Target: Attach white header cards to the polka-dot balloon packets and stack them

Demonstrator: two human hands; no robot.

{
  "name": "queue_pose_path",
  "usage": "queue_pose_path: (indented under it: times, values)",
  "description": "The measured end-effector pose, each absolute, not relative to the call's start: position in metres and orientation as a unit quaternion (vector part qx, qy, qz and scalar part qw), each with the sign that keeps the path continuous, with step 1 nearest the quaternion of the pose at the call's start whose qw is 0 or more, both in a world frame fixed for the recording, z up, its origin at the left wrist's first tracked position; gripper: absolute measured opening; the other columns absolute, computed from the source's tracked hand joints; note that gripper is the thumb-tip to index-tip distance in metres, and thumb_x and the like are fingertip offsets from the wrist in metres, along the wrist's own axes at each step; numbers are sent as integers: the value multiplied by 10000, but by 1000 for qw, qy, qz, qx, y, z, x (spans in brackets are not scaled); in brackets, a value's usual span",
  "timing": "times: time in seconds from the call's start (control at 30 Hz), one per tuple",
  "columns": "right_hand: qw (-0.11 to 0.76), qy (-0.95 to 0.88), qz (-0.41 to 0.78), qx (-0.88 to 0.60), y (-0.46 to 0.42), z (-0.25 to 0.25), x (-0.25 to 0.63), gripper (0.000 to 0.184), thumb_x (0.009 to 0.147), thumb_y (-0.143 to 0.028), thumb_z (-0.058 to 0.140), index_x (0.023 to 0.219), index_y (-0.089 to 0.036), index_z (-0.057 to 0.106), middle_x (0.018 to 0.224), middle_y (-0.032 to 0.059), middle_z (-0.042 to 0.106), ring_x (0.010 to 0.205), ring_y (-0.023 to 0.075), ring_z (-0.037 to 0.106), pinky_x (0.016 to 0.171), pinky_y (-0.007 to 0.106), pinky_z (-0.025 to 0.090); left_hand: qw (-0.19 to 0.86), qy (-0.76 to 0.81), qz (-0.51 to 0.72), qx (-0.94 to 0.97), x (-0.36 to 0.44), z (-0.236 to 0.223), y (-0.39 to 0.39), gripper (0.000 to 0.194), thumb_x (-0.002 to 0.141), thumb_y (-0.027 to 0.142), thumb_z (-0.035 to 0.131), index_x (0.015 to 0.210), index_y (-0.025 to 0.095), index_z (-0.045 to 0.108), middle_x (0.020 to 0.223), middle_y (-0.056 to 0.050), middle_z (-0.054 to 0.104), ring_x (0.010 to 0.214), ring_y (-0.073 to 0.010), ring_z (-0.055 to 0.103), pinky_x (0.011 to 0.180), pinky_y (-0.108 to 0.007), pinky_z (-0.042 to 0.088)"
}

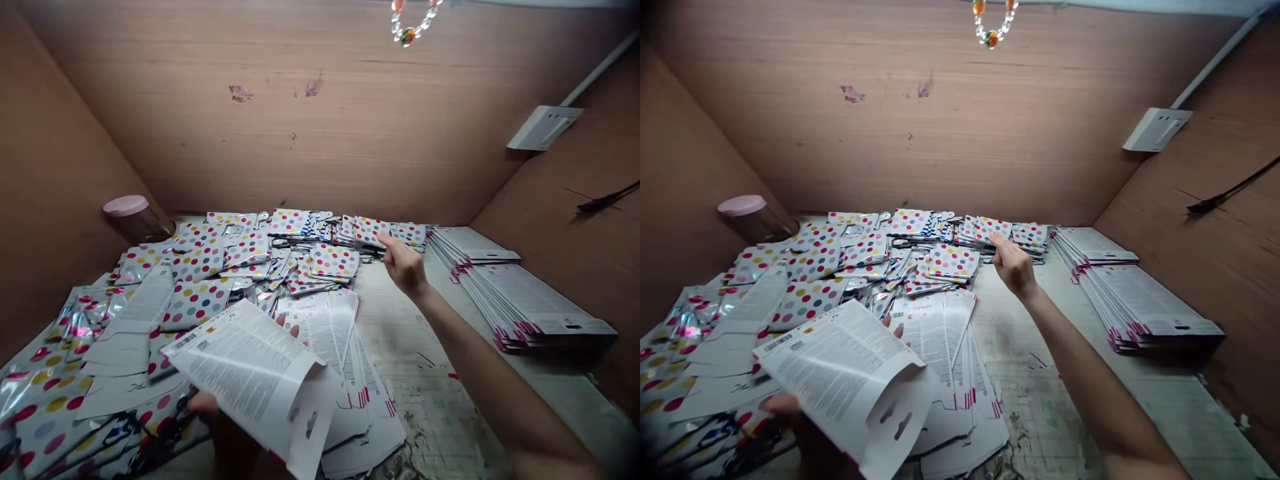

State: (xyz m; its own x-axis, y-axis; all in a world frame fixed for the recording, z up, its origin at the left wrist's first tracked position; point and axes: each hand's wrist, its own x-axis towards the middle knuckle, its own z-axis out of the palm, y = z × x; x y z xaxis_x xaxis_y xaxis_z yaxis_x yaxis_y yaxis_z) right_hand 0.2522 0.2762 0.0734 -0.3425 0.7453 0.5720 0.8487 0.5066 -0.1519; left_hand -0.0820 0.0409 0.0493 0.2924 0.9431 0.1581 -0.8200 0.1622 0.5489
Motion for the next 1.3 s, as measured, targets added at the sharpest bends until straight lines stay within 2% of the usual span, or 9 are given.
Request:
queue_pose_path:
  times: [0.23, 0.33, 0.43, 0.57, 0.63, 0.7, 0.83, 1.03, 1.3]
  values:
    - [174, -813, -68, -551, 311, 71, 255, 719, 770, -177, 550, 1433, -15, 325, 1541, 219, 264, 1446, 339, 189, 1158, 504, 244, 747, 91, 586, 300, -48, 72, 43, 1135, 625, 866, 512, 1527, 316, 99, 1606, -53, 176, 1461, -396, 30, 1168, -585, 68]
    - [144, -810, -56, -565, 349, 76, 244, 774, 711, -89, 554, 1447, -38, 320, 1490, 211, 377, 1412, 337, 286, 1149, 517, 242, 751, 77, 573, 319, -58, 67, 37, 1098, 626, 904, 435, 1519, 327, 161, 1597, -27, 214, 1466, -379, 29, 1172, -573, 80]
    - [136, -806, -47, -574, 361, 87, 234, 684, 715, 6, 468, 1396, -44, 422, 1290, 206, 597, 1287, 310, 488, 1089, 488, 353, 751, 97, 571, 318, -67, 61, 34, 1058, 628, 929, 359, 1507, 362, 200, 1577, 8, 275, 1469, -362, 58, 1170, -556, 134]
    - [175, -800, -58, -571, 302, 105, 232, 586, 819, 4, 339, 1393, -55, 444, 1358, 196, 546, 1277, 291, 507, 1057, 449, 414, 727, 141, 618, 264, -62, 65, 40, 1097, 612, 958, 253, 1513, 334, 204, 1537, -21, 362, 1459, -361, 142, 1145, -551, 229]
    - [234, -806, -72, -539, 236, 114, 234, 574, 884, -44, 296, 1451, -99, 369, 1468, 134, 438, 1332, 239, 451, 1095, 387, 396, 693, 180, 657, 235, -57, 67, 47, 1094, 628, 955, 183, 1519, 321, 187, 1526, -26, 380, 1454, -343, 182, 1139, -531, 257]
    - [354, -827, -67, -430, 159, 123, 233, 551, 924, -112, 336, 1471, -179, 348, 1449, 82, 474, 1285, 213, 508, 1052, 346, 460, 671, 229, 672, 212, -53, 67, 54, 1078, 640, 948, 154, 1520, 326, 180, 1514, -21, 401, 1449, -326, 214, 1136, -503, 280]
    - [279, -923, -17, -265, 42, 132, 221, 587, 907, -81, 347, 1485, -184, 319, 1384, 71, 542, 1253, 187, 539, 999, 303, 511, 667, 276, 661, 205, -48, 65, 60, 1091, 641, 944, 202, 1523, 302, 187, 1494, -44, 429, 1447, -342, 210, 1129, -517, 295]
    - [173, -915, -125, -344, 14, 118, 177, 499, 796, 50, 355, 1247, 40, 567, 1266, 270, 580, 1169, 318, 594, 874, 386, 582, 686, 234, 644, 246, -29, 70, 50, 1127, 598, 930, 412, 1515, 309, 202, 1568, -33, 293, 1462, -379, 96, 1160, -544, 200]
    - [121, -890, -135, -419, 4, 110, 151, 546, 670, 82, 378, 1161, 57, 616, 1141, 296, 642, 960, 291, 705, 686, 289, 618, 653, 245, 665, 266, -25, 70, 44, 1133, 570, 883, 543, 1504, 330, 221, 1576, -64, 270, 1453, -391, 128, 1160, -563, 148]
